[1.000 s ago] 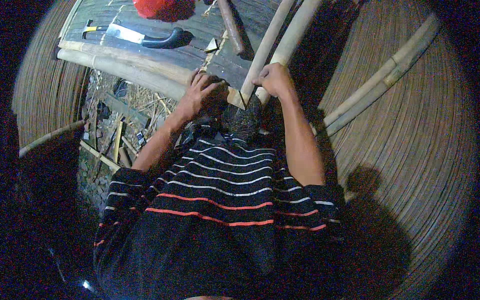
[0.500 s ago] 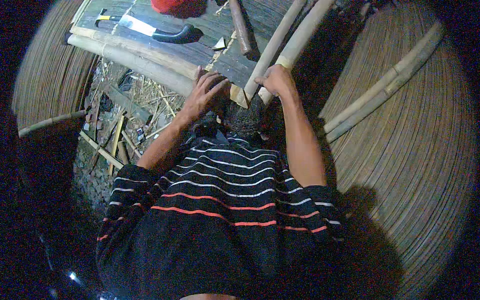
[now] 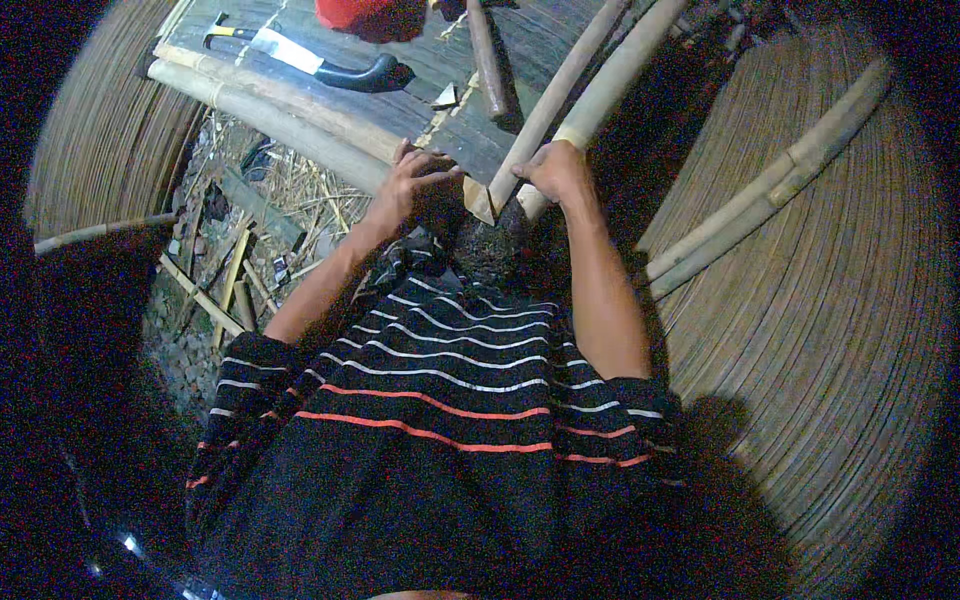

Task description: Fitting and securing bamboo poles to a frame using a hammer, machete, and saw.

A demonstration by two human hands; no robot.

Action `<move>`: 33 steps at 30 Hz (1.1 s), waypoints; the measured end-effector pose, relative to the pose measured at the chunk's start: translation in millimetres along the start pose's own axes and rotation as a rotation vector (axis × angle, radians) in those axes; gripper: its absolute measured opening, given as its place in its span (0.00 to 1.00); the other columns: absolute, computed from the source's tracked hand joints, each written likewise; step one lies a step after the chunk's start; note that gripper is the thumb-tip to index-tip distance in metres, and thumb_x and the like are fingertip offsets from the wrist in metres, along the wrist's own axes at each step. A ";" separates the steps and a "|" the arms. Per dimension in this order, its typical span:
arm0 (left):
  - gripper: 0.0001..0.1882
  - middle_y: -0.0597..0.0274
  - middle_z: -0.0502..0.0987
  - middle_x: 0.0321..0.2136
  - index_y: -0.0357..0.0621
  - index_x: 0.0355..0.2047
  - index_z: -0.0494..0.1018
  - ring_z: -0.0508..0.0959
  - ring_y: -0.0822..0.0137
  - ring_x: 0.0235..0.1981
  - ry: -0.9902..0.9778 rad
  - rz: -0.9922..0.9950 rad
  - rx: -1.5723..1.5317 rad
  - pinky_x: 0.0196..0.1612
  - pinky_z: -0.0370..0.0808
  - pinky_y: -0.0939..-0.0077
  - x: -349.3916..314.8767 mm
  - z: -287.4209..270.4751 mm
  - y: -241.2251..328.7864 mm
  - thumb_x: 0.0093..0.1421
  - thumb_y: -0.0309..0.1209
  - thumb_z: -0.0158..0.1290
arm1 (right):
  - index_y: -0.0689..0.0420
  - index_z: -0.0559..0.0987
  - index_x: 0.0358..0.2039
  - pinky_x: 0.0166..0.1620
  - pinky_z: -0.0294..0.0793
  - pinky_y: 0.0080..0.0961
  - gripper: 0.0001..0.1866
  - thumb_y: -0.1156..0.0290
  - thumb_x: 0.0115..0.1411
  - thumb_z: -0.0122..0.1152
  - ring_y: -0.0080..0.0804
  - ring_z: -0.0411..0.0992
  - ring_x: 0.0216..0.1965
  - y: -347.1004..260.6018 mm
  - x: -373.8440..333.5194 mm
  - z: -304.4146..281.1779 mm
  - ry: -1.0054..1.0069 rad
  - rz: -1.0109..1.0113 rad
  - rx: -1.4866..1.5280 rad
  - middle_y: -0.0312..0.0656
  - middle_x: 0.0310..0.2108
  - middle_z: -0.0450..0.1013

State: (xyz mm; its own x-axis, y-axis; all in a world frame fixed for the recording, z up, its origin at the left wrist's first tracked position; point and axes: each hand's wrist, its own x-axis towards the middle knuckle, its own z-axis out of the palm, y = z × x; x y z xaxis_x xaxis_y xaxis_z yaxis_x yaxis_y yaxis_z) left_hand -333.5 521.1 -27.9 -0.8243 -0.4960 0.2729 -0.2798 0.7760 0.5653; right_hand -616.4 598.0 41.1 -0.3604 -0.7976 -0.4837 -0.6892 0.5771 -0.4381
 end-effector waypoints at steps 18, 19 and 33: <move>0.37 0.58 0.71 0.65 0.53 0.60 0.76 0.62 0.51 0.72 0.006 -0.093 0.156 0.70 0.34 0.23 10.4 11.2 34.0 0.53 0.55 0.65 | 0.61 0.87 0.32 0.42 0.79 0.35 0.21 0.55 0.49 0.80 0.43 0.83 0.34 1.8 -9.1 5.6 0.137 0.010 0.128 0.51 0.30 0.83; 0.38 0.58 0.71 0.66 0.52 0.61 0.75 0.60 0.51 0.73 0.011 -0.126 0.137 0.71 0.35 0.27 11.7 8.7 37.1 0.53 0.55 0.65 | 0.61 0.87 0.32 0.42 0.79 0.35 0.21 0.55 0.49 0.80 0.43 0.83 0.34 1.6 -11.6 6.0 0.131 0.008 0.130 0.51 0.30 0.83; 0.38 0.48 0.51 0.75 0.46 0.76 0.47 0.47 0.57 0.78 -0.107 -0.361 -0.158 0.75 0.35 0.50 31.3 5.2 17.3 0.73 0.49 0.44 | 0.60 0.79 0.35 0.41 0.77 0.36 0.26 0.65 0.39 0.86 0.39 0.75 0.34 3.2 -76.8 65.8 0.411 -0.345 0.305 0.44 0.33 0.75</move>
State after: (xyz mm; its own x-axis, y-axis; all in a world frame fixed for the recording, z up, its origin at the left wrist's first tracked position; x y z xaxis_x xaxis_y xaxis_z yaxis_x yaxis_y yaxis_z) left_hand -366.7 521.0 -13.6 -0.7356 -0.6761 -0.0427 -0.4886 0.4858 0.7247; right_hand -549.6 672.7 27.0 -0.4033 -0.9146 0.0297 -0.6206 0.2495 -0.7434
